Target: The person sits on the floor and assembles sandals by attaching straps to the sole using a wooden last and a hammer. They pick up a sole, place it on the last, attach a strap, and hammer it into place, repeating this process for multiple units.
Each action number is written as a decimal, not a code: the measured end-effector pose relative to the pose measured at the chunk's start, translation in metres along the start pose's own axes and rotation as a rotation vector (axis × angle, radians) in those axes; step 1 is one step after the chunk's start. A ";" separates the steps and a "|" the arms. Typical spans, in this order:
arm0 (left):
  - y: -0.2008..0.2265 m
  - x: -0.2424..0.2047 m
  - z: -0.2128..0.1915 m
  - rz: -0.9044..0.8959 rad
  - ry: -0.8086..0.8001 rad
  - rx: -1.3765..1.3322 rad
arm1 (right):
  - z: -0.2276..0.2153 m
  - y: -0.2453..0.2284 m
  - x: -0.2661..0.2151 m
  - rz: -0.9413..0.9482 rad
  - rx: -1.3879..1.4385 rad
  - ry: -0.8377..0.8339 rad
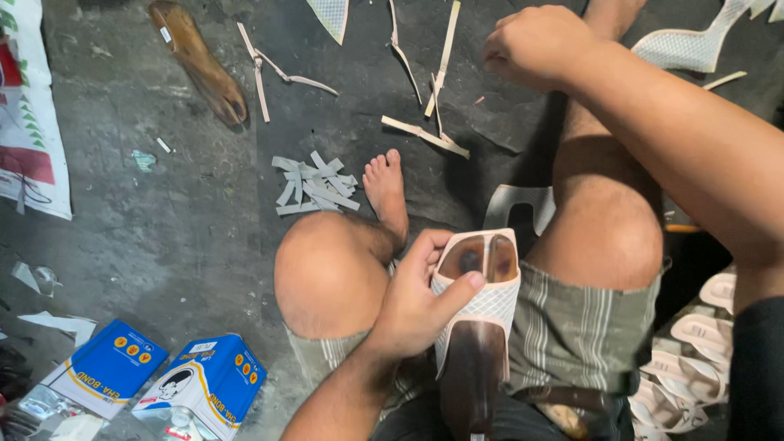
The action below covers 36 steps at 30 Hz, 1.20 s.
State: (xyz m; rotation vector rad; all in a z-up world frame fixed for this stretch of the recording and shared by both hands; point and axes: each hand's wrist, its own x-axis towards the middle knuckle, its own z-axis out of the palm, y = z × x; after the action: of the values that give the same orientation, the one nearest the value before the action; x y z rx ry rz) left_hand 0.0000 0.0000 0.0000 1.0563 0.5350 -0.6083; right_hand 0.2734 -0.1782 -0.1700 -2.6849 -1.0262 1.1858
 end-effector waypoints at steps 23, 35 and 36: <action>0.012 0.036 -0.016 -0.046 0.237 0.163 | 0.073 -0.010 0.149 -0.171 0.803 -0.104; 0.017 -0.017 0.024 0.290 0.070 0.089 | -0.050 -0.063 -0.209 -0.238 1.553 -0.219; 0.016 -0.024 0.028 0.335 0.063 0.129 | -0.043 -0.071 -0.240 -0.240 1.537 -0.222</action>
State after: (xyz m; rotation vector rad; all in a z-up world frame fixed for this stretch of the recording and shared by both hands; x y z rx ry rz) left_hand -0.0031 -0.0148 0.0368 1.2584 0.3653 -0.3175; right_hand 0.1445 -0.2528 0.0355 -1.2097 -0.1477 1.3412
